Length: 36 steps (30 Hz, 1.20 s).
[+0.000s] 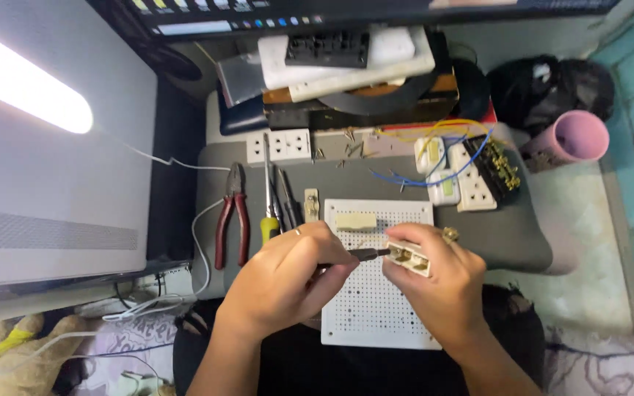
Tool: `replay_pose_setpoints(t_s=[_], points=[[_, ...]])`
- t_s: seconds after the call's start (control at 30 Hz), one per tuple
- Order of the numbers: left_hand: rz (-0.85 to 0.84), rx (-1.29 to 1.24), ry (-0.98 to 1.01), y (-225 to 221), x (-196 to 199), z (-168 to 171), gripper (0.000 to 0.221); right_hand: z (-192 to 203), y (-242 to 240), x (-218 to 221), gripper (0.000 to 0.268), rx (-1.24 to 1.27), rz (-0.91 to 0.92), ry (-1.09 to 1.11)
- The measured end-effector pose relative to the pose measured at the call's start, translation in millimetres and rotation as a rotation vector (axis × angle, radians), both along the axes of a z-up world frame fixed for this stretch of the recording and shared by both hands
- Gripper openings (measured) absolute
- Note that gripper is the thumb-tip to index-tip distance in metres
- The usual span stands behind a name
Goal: The person is wiring and assembling an electrical socket component using a screwdriver and pliers on a workbench.
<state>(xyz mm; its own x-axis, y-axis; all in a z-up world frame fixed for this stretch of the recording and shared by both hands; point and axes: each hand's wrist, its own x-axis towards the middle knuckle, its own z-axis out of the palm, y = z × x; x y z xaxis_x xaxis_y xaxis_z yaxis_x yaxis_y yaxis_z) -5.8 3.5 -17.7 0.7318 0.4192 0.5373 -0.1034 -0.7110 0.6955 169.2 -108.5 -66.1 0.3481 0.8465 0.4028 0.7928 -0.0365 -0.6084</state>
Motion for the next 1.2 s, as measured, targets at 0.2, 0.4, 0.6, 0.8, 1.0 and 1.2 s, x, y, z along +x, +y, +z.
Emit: replay_pose_setpoints(t_s=[0.2, 0.4, 0.6, 0.8, 1.0, 1.2], points=[[-0.051, 0.033, -0.02, 3, -5, 2, 0.014, -7, 2, -3, 0.03, -0.062, -0.023, 0.121], [-0.019, 0.098, -0.045, 7, -5, -2, 0.021, 2, 4, 0, 0.033, -0.005, -0.019, 0.089], [0.004, 0.065, -0.068, -2, 3, -8, 0.023, -3, 0, 0, 0.03, 0.02, -0.038, 0.053], [-0.005, 0.058, -0.057, -1, 1, -7, 0.024, -2, 1, -1, 0.033, -0.088, -0.01, 0.156], [-0.079, 0.086, -0.049, 3, 0, -5, 0.023, 6, 5, -1, 0.031, -0.138, -0.004, 0.23], [0.08, 0.118, 0.076, -1, -5, -24, 0.029, 6, 1, -1, 0.031, -0.071, -0.001, 0.164]])
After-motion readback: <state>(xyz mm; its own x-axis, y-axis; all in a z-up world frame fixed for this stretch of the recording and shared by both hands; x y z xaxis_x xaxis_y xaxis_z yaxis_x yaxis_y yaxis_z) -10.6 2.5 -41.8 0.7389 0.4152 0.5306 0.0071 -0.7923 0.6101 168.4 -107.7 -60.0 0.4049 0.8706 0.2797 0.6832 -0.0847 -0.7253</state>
